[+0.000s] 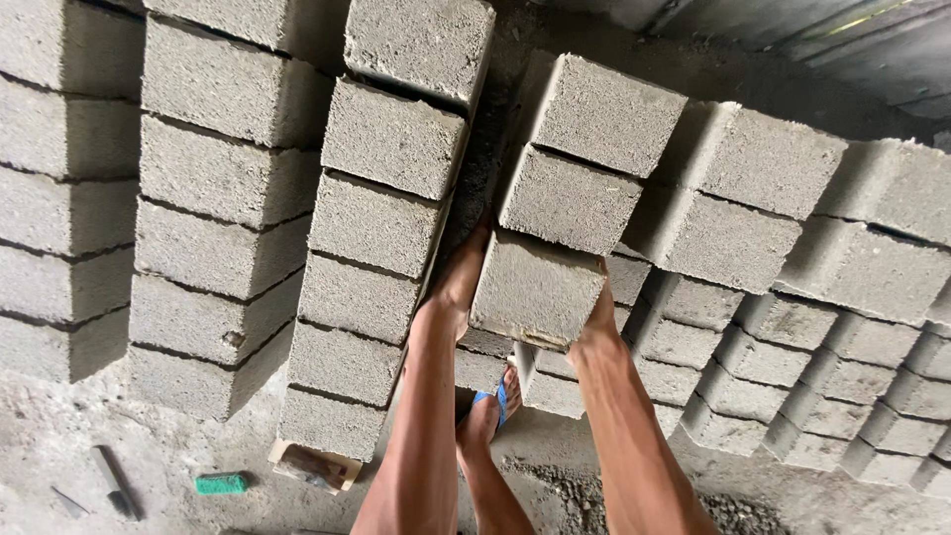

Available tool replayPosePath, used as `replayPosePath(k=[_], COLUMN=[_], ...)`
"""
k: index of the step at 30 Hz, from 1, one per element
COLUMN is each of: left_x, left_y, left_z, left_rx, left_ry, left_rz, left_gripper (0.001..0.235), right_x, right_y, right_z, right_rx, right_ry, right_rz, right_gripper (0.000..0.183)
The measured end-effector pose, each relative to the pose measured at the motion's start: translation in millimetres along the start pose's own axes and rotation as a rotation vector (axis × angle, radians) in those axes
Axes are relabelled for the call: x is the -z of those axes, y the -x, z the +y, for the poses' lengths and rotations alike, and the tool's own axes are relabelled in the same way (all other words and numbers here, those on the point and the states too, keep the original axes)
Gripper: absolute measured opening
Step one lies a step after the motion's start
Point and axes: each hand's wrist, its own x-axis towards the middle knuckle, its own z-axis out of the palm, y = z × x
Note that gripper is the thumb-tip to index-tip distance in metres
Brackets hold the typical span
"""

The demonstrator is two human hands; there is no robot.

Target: The person scoops wet concrete into a metal mold, levels the surface with a straight edge, and compacts it with a roller. They then flip the mold to release the formed brick and place it on a stack of finished bricks before repeating the process.

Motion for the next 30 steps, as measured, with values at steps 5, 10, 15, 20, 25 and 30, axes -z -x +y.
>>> replayPosePath(k=[5, 10, 15, 20, 25, 30], left_x=[-4.3, -4.6, -3.8, -13.0, -29.5, -25.2], left_y=[-19.5, -17.0, -20.8, -28.3, -34.7, -48.1], left_z=[-2.3, -3.2, -0.6, -24.1, -88.3, -151.6], left_rx=[0.136, 0.123, 0.093, 0.243, 0.249, 0.122], left_ry=[0.164, 0.197, 0.184, 0.266, 0.756, 0.84], left_rz=[-0.081, -0.139, -0.179, -0.017, 0.109, 0.047], left_gripper=[0.047, 0.052, 0.052, 0.056, 0.052, 0.05], right_x=[2.3, 12.2, 18.0, 25.7, 30.6, 40.1], right_y=[-10.6, -13.8, -16.3, -2.8, 22.8, 37.8], right_z=[1.1, 3.6, 5.1, 16.7, 47.5, 56.1], right_rx=[-0.006, -0.018, -0.022, -0.039, -0.03, -0.038], right_ry=[-0.015, -0.032, -0.048, -0.087, -0.126, -0.158], right_rz=[0.051, 0.103, 0.14, 0.198, 0.223, 0.302], right_gripper=[0.032, 0.029, 0.027, 0.024, 0.022, 0.021])
